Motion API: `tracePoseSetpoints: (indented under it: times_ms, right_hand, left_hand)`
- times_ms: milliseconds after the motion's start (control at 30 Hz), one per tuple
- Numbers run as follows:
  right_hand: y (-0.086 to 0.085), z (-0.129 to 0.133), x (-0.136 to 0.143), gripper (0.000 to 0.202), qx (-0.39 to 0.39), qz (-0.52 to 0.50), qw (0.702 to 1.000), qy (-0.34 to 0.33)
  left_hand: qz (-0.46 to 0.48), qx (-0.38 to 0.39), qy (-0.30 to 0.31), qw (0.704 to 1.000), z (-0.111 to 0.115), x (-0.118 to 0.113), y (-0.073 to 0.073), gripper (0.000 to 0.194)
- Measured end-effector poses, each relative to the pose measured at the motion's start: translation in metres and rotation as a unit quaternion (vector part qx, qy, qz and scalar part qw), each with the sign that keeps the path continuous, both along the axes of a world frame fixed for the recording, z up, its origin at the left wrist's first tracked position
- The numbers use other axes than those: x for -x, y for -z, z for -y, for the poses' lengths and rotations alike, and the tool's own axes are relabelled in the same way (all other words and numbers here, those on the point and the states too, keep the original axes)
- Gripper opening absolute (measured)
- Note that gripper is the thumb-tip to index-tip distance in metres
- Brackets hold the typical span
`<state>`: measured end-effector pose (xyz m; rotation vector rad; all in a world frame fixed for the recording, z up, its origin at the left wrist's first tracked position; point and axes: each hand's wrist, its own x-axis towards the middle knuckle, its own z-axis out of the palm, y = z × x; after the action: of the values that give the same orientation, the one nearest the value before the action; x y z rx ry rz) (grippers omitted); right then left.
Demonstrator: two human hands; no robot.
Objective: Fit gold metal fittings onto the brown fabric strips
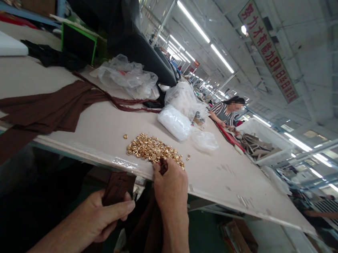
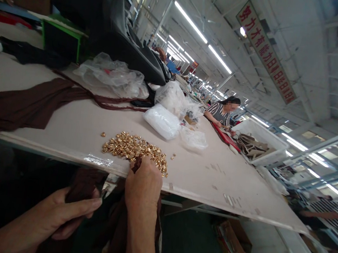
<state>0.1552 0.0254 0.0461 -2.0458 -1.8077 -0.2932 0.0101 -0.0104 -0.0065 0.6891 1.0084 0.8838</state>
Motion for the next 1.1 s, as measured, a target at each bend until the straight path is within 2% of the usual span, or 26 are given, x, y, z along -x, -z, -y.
tracePoseSetpoints:
  times_ms: [100, 200, 300, 367, 433, 500, 667, 800, 933, 1033, 1100]
  right_hand:
    - [0.004, 0.002, -0.005, 0.010, -0.016, -0.007, 1.000, 0.002]
    - [0.002, 0.003, -0.008, 0.012, 0.010, -0.020, 1.000, 0.016]
    - [-0.001, 0.010, -0.011, 0.014, 0.006, -0.117, 0.993, -0.023]
    - [0.000, 0.022, -0.012, 0.014, -0.001, -0.234, 0.969, -0.076]
    - [0.003, 0.039, -0.013, 0.013, 0.018, -0.339, 0.931, -0.132]
    - [0.006, 0.055, -0.012, 0.012, 0.051, -0.383, 0.903, -0.186]
    - [0.016, 0.075, -0.007, 0.010, 0.033, -0.369, 0.880, -0.297]
    - [0.021, 0.074, -0.003, 0.017, -0.032, -0.329, 0.886, -0.324]
    - [0.024, 0.073, -0.002, 0.028, -0.121, -0.219, 0.894, -0.371]
    - [0.027, 0.072, -0.003, 0.031, -0.148, -0.151, 0.906, -0.368]
    - [0.029, 0.071, -0.004, 0.031, -0.150, -0.139, 0.909, -0.362]
  left_hand:
    - [0.005, -0.001, 0.014, 1.000, 0.000, 0.001, 0.002, 0.037]
    - [-0.001, -0.003, 0.020, 1.000, 0.000, 0.004, 0.005, 0.038]
    - [0.019, -0.004, 0.049, 0.999, 0.000, 0.007, 0.010, 0.038]
    - [0.039, 0.004, 0.078, 0.996, 0.002, 0.009, 0.011, 0.040]
    - [0.059, 0.023, 0.088, 0.994, 0.005, 0.010, 0.010, 0.040]
    - [0.074, 0.039, 0.088, 0.993, 0.007, 0.011, 0.008, 0.042]
    - [0.082, 0.060, 0.095, 0.990, 0.010, 0.011, 0.003, 0.051]
    - [0.097, 0.075, 0.065, 0.990, 0.010, 0.011, 0.006, 0.050]
    - [0.112, 0.079, 0.038, 0.990, 0.008, 0.009, 0.006, 0.052]
    - [0.114, 0.077, 0.010, 0.990, 0.008, 0.006, 0.006, 0.055]
    - [0.116, 0.078, -0.004, 0.990, 0.008, 0.004, 0.005, 0.053]
